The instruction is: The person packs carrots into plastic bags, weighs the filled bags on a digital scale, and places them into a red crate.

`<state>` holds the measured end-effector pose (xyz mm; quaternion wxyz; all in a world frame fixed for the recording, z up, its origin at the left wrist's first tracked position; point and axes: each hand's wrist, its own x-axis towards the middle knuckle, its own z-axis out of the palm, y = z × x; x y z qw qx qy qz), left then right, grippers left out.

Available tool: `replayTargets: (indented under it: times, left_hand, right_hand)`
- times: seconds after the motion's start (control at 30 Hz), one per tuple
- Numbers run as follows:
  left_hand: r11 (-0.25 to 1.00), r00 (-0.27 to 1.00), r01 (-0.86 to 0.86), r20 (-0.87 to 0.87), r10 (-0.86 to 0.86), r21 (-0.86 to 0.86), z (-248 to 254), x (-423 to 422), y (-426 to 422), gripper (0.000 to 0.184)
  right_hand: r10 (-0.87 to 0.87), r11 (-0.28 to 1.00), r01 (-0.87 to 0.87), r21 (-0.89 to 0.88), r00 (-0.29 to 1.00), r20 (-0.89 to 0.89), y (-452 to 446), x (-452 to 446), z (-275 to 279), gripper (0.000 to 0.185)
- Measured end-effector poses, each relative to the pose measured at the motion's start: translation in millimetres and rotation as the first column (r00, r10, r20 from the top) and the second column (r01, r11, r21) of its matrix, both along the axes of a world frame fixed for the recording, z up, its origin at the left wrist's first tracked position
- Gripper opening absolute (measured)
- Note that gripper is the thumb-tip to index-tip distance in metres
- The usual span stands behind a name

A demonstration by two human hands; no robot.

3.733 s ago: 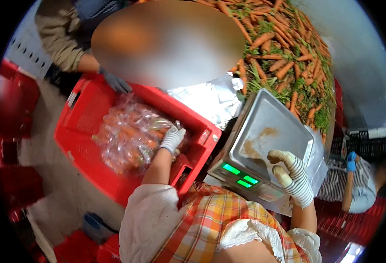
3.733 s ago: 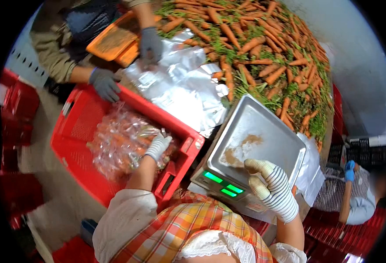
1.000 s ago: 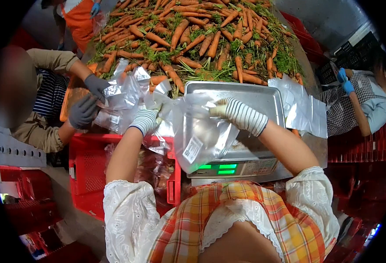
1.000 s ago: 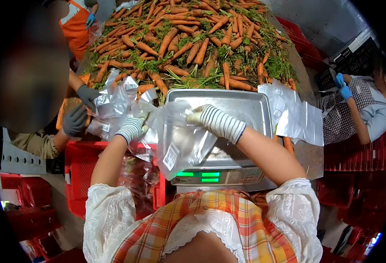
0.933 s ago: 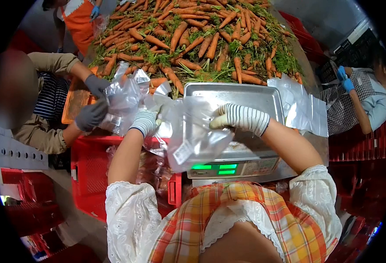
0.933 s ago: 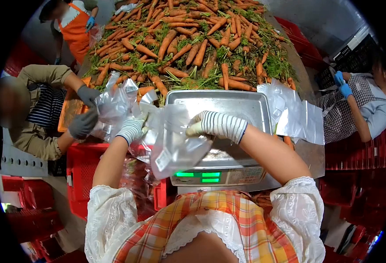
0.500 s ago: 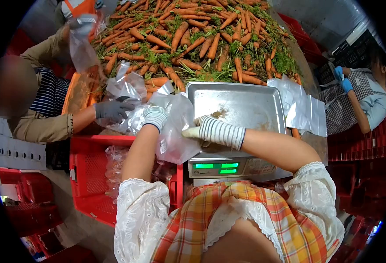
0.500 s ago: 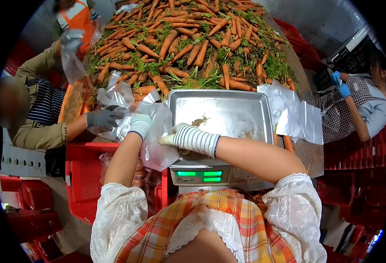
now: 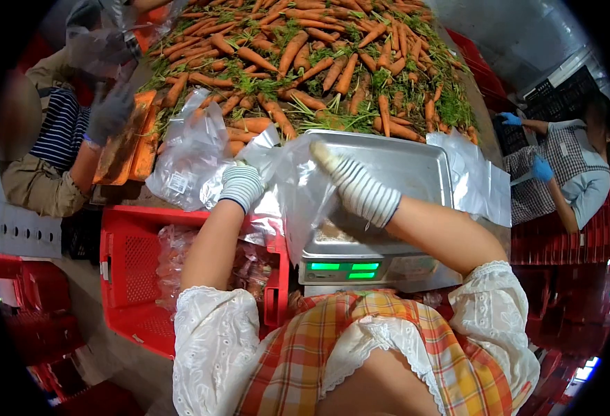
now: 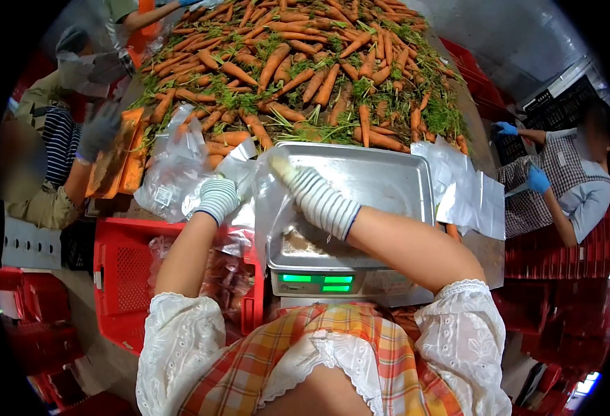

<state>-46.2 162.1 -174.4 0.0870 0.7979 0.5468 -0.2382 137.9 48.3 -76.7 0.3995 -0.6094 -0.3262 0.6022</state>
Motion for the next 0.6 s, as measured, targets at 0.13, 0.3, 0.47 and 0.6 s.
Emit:
replayTargets:
  times: [0.13, 0.3, 0.47, 0.6]
  left_hand:
    - [0.999, 1.000, -0.017, 0.007, 0.017, -0.036, -24.6, -0.4, 15.6, 0.041]
    - [0.976, 0.776, -0.211, 0.596, 0.204, -0.059, -68.5, -39.1, 31.9, 0.041]
    - [0.942, 0.542, -0.116, 0.774, 0.327, -0.316, -43.0, -85.7, 50.4, 0.035]
    - [0.978, 0.359, -0.196, 0.924, 0.133, -0.064, 60.1, -56.1, 14.6, 0.035]
  right_hand:
    - [-0.024, 0.907, 0.168, 0.387, 0.936, -0.350, 18.7, 14.0, 85.1, 0.053]
    - [0.259, 0.812, -0.246, 0.529, 0.965, 0.051, -6.9, 46.6, 143.2, 0.031]
    - [0.165, 0.854, -0.182, 0.487, 0.983, 0.077, -36.6, 102.5, 147.0, 0.038]
    - [0.086, 0.854, -0.018, 0.519, 0.991, -0.107, -71.2, 137.3, 143.0, 0.054]
